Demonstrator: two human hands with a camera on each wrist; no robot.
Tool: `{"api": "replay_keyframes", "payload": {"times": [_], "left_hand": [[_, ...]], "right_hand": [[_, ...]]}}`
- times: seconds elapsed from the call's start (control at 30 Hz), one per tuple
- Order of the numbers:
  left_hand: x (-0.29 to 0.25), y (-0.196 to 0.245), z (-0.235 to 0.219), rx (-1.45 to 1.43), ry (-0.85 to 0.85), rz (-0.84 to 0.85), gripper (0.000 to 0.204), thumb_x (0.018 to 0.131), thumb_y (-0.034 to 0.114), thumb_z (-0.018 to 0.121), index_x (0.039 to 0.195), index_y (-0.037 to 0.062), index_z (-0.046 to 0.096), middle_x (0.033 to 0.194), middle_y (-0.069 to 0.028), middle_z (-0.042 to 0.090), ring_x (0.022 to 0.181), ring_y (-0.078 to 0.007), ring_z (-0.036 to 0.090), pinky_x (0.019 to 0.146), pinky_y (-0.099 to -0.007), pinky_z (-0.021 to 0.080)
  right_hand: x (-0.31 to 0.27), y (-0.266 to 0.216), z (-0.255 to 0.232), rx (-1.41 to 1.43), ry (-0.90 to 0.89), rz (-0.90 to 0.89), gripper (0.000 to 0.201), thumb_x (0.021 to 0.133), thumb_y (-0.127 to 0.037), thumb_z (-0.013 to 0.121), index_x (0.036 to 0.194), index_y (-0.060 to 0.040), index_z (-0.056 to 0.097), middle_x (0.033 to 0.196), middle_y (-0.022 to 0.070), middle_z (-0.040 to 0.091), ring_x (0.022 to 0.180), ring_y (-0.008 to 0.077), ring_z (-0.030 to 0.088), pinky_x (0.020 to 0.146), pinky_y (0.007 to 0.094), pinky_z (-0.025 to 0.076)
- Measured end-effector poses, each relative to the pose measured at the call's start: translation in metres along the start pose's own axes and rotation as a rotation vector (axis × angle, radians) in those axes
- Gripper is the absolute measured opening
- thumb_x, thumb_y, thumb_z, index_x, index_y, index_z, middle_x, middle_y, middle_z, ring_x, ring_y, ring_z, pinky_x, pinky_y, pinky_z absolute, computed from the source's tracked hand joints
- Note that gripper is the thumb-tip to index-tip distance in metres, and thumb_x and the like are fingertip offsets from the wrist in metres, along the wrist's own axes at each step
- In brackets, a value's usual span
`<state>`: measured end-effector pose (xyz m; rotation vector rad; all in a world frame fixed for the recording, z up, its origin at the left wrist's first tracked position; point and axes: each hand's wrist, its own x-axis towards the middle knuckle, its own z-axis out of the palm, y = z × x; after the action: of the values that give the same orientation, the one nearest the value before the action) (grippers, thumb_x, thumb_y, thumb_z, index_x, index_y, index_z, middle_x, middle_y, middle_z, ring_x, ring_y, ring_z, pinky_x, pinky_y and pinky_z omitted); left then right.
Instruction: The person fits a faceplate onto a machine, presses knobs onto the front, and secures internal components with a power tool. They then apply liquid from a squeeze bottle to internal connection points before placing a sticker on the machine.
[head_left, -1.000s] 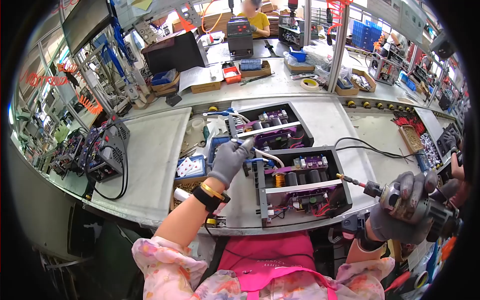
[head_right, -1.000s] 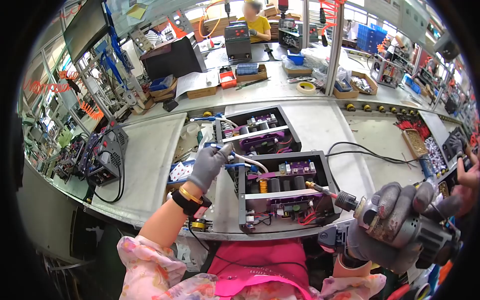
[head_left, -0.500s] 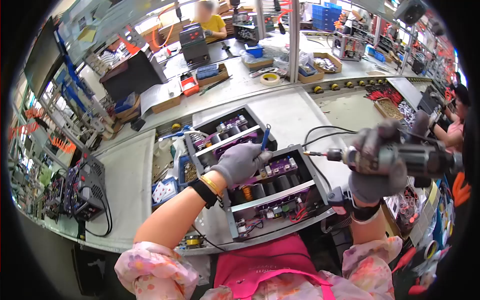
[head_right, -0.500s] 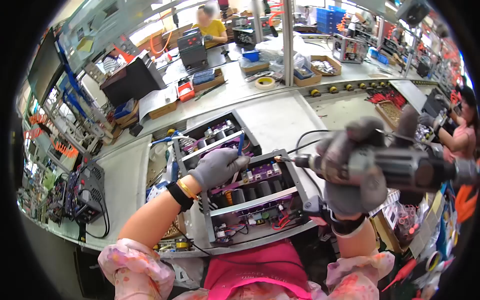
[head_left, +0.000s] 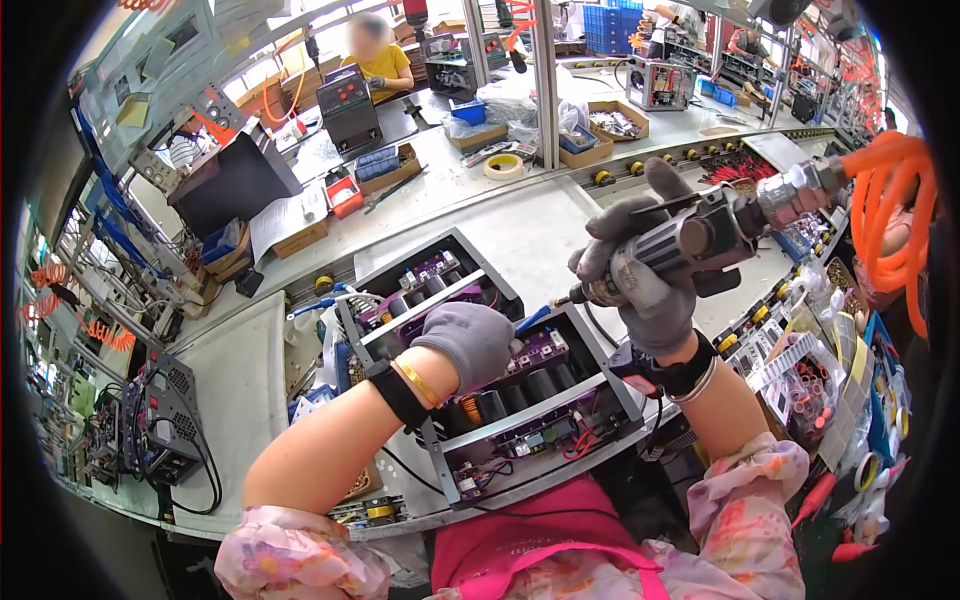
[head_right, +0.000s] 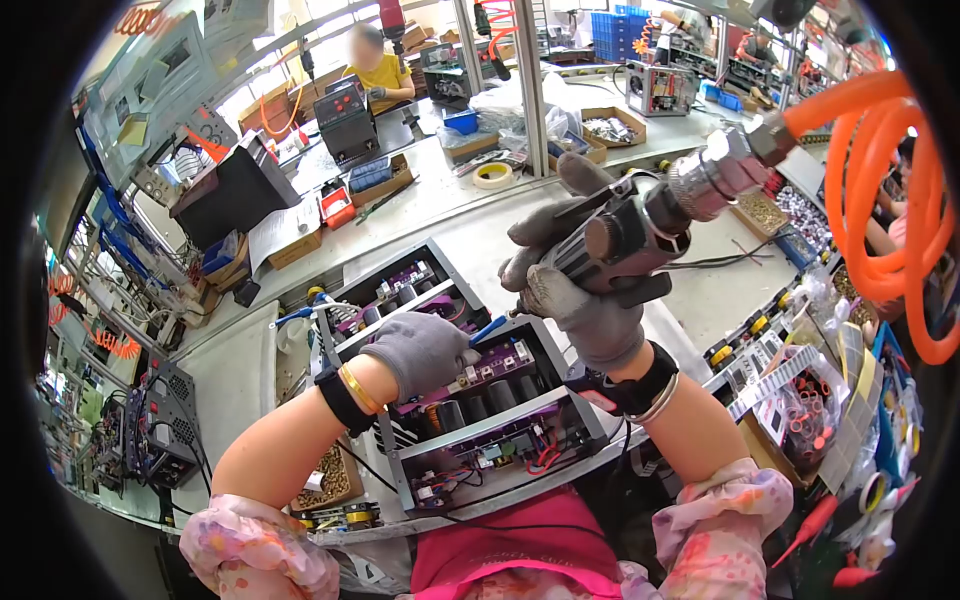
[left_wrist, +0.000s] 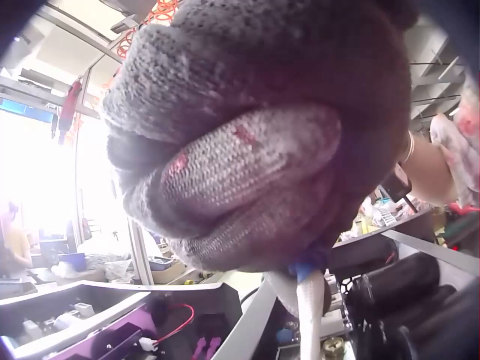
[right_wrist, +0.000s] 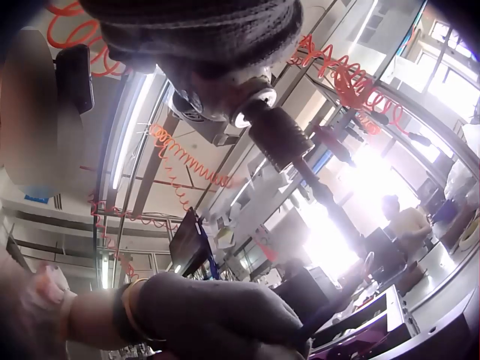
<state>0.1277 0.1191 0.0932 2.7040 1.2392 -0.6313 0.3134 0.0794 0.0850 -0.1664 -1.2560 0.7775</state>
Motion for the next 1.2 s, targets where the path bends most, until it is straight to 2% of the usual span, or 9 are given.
{"api": "replay_keyframes", "payload": {"times": [0.2, 0.27, 0.53, 0.57, 0.67, 0.7, 1.03, 1.13, 1.2], "left_hand": [[-0.011, -0.005, -0.002, -0.114, -0.017, 0.055, 0.04, 0.091, 0.043, 0.05, 0.094, 0.0078, 0.069, 0.077, -0.0143, 0.066, 0.076, -0.032, 0.065, 0.071, -0.0419, 0.049], [-0.014, -0.007, -0.001, -0.154, -0.03, 0.078, 0.04, 0.09, 0.043, 0.05, 0.093, 0.0079, 0.07, 0.077, -0.0145, 0.065, 0.076, -0.0318, 0.064, 0.071, -0.0417, 0.049], [-0.009, -0.003, 0.004, -0.112, -0.045, 0.094, 0.047, 0.089, 0.049, 0.049, 0.086, 0.007, 0.071, 0.073, -0.0124, 0.065, 0.075, -0.0295, 0.064, 0.074, -0.0411, 0.048], [-0.009, -0.002, 0.003, -0.11, -0.067, 0.074, 0.048, 0.089, 0.05, 0.05, 0.085, 0.0071, 0.071, 0.072, -0.0118, 0.065, 0.074, -0.0293, 0.064, 0.074, -0.041, 0.048], [-0.008, 0.0, -0.002, -0.123, -0.113, 0.027, 0.049, 0.089, 0.051, 0.05, 0.083, 0.0073, 0.071, 0.072, -0.0102, 0.065, 0.073, -0.0283, 0.063, 0.074, -0.0406, 0.048], [-0.009, 0.0, -0.003, -0.141, -0.115, 0.02, 0.049, 0.089, 0.051, 0.05, 0.082, 0.0073, 0.072, 0.072, -0.0098, 0.065, 0.073, -0.028, 0.063, 0.074, -0.0404, 0.048], [-0.001, -0.014, -0.001, -0.321, -0.199, 0.017, 0.044, 0.087, 0.049, 0.053, 0.09, 0.0091, 0.072, 0.081, -0.0105, 0.068, 0.079, -0.0262, 0.065, 0.076, -0.0373, 0.049], [0.01, -0.025, 0.013, -0.519, -0.154, 0.088, 0.039, 0.084, 0.041, 0.059, 0.098, 0.0056, 0.067, 0.085, -0.0131, 0.068, 0.082, -0.0276, 0.065, 0.076, -0.0367, 0.049], [0.007, -0.02, 0.011, -0.566, -0.009, 0.072, 0.034, 0.082, 0.03, 0.061, 0.1, 0.002, 0.063, 0.084, -0.0159, 0.065, 0.08, -0.0288, 0.065, 0.075, -0.0383, 0.05]], "right_hand": [[-0.005, 0.01, 0.003, 0.073, 0.079, 0.138, 0.075, 0.076, 0.002, 0.065, 0.141, -0.0017, 0.027, 0.097, 0.0125, 0.062, 0.076, 0.0179, 0.064, 0.07, 0.0323, 0.054], [-0.006, 0.008, 0.01, -0.012, 0.156, 0.253, 0.065, 0.076, 0.006, 0.06, 0.136, 0.0009, 0.037, 0.092, 0.0112, 0.062, 0.074, 0.0168, 0.065, 0.067, 0.0293, 0.054], [-0.009, 0.019, 0.014, -0.066, 0.096, 0.405, 0.059, 0.076, 0.004, 0.06, 0.132, 0.002, 0.041, 0.09, 0.0094, 0.062, 0.069, 0.0146, 0.064, 0.057, 0.0254, 0.051], [-0.008, 0.015, 0.016, -0.089, 0.092, 0.484, 0.067, 0.077, 0.002, 0.057, 0.138, -0.0022, 0.032, 0.092, 0.0131, 0.061, 0.065, 0.0176, 0.063, 0.048, 0.0249, 0.047], [-0.006, 0.018, 0.013, -0.076, 0.083, 0.536, 0.065, 0.078, 0.0, 0.057, 0.138, -0.0023, 0.032, 0.092, 0.0138, 0.061, 0.06, 0.0155, 0.061, 0.044, 0.0231, 0.043], [-0.004, 0.019, 0.016, -0.043, 0.126, 0.488, 0.043, 0.078, 0.001, 0.061, 0.119, 0.0022, 0.048, 0.083, 0.008, 0.063, 0.062, 0.0132, 0.063, 0.05, 0.0239, 0.048], [0.001, 0.042, 0.005, -0.209, 0.217, 0.451, 0.033, 0.077, -0.004, 0.064, 0.107, 0.0009, 0.051, 0.078, 0.0067, 0.061, 0.062, 0.0154, 0.065, 0.056, 0.0285, 0.054], [0.004, 0.041, 0.005, -0.22, 0.219, 0.488, 0.034, 0.077, -0.004, 0.064, 0.108, 0.0009, 0.051, 0.079, 0.0067, 0.061, 0.062, 0.016, 0.065, 0.057, 0.0288, 0.054], [0.004, 0.038, 0.009, -0.228, 0.226, 0.539, 0.035, 0.077, -0.003, 0.064, 0.109, 0.0009, 0.051, 0.08, 0.0067, 0.061, 0.062, 0.015, 0.064, 0.058, 0.0285, 0.054]]}}
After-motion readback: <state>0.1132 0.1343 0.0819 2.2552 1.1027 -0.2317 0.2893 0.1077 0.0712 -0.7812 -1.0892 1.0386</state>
